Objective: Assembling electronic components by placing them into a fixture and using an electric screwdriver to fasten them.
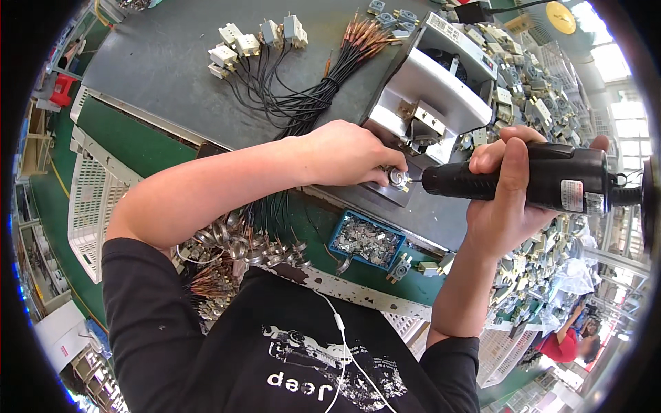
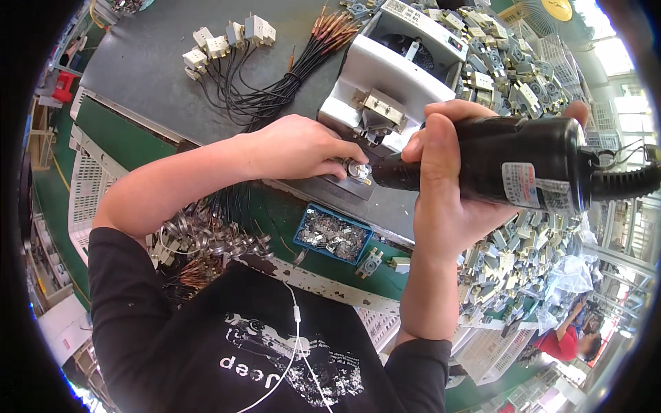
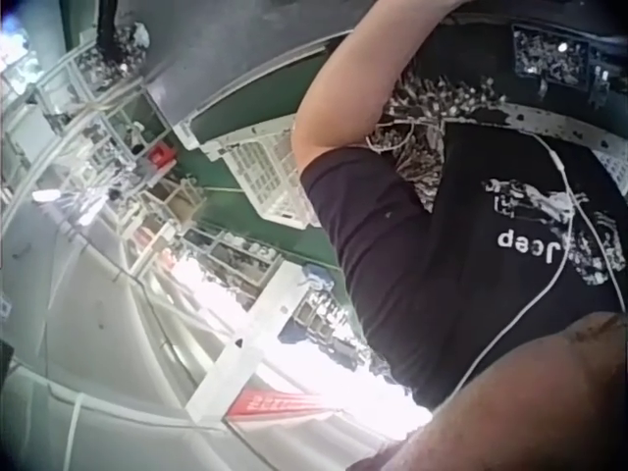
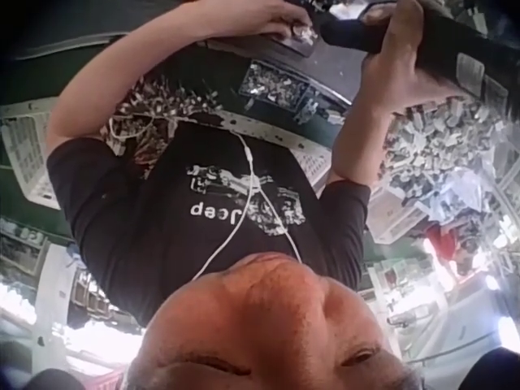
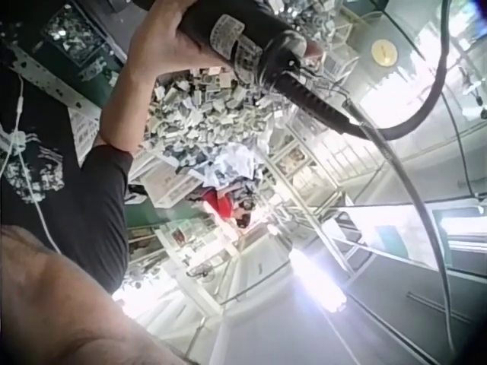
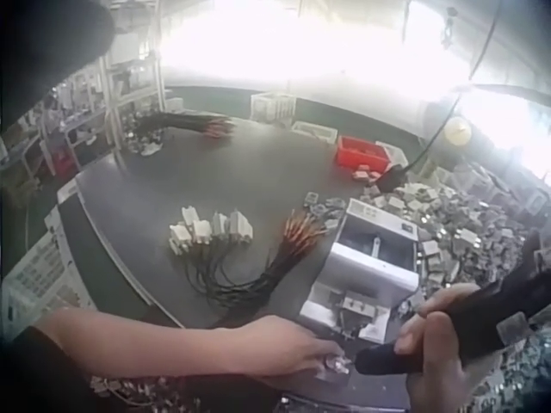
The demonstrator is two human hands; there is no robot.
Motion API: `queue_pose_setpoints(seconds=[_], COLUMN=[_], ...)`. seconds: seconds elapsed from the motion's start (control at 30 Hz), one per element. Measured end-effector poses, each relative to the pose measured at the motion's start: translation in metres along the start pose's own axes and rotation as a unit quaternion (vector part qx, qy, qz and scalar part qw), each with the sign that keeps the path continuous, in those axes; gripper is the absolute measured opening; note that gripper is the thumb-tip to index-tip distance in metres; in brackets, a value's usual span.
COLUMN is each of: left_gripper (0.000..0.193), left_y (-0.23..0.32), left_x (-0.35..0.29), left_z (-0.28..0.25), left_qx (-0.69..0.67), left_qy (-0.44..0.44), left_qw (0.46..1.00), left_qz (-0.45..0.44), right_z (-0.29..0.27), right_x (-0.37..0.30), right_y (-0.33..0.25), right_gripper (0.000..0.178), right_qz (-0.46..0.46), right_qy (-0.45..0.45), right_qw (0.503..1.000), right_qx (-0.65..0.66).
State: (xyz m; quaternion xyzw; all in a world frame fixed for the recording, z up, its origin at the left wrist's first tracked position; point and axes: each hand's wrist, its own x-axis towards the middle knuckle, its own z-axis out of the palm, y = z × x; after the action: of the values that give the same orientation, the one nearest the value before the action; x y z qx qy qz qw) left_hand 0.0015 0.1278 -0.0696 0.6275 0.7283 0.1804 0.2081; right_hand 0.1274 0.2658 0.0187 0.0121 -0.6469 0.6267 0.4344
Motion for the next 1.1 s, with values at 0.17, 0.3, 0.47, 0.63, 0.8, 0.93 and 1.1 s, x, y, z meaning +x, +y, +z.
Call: queue_pose_setpoints(seconds=[0.17, 0.3, 0.47, 0.63, 0.8, 0.93, 1.1], left_gripper=[0.035, 0.035, 0.033, 0.033, 0.034, 0.034, 0.030], left_y=[0.002, 0.003, 0.001, 0.001, 0.002, -0.001, 0.001], left_x=[0.000, -0.001, -0.001, -0.001, -0.001, 0.000, -0.001], left_z=[-0.001, -0.002, 0.002, 0.003, 0.001, 0.003, 0.002], left_qx=[0.005, 0.011, 0.005, -0.003, 0.014, 0.010, -0.004], left_qy=[-0.007, -0.013, 0.006, 0.011, -0.002, 0.008, 0.019], left_qw=[1.000, 1.000, 1.000, 1.000, 1.000, 1.000, 1.000], left_qz=[-0.004, -0.008, -0.001, 0.006, 0.005, 0.019, 0.016], right_z=[-0.002, 0.000, 0.000, -0.003, -0.006, 0.000, -0.001], right_x=[-0.002, -0.006, -0.009, -0.008, -0.007, -0.013, -0.014], right_y=[0.004, 0.004, 0.008, 0.012, 0.017, 0.016, 0.025], right_gripper=[0.104, 0.103, 0.102, 0.097, 0.091, 0.096, 0.088], right_qz=[-0.007, 0.003, 0.010, -0.002, -0.001, 0.006, -0.042], right_qy=[-0.003, 0.008, 0.004, -0.015, -0.045, -0.020, -0.032], right_qw=[1.000, 1.000, 1.000, 0.999, 0.999, 0.999, 0.999], right_qx=[0.000, 0.002, 0.001, -0.044, -0.024, -0.027, 0.012])
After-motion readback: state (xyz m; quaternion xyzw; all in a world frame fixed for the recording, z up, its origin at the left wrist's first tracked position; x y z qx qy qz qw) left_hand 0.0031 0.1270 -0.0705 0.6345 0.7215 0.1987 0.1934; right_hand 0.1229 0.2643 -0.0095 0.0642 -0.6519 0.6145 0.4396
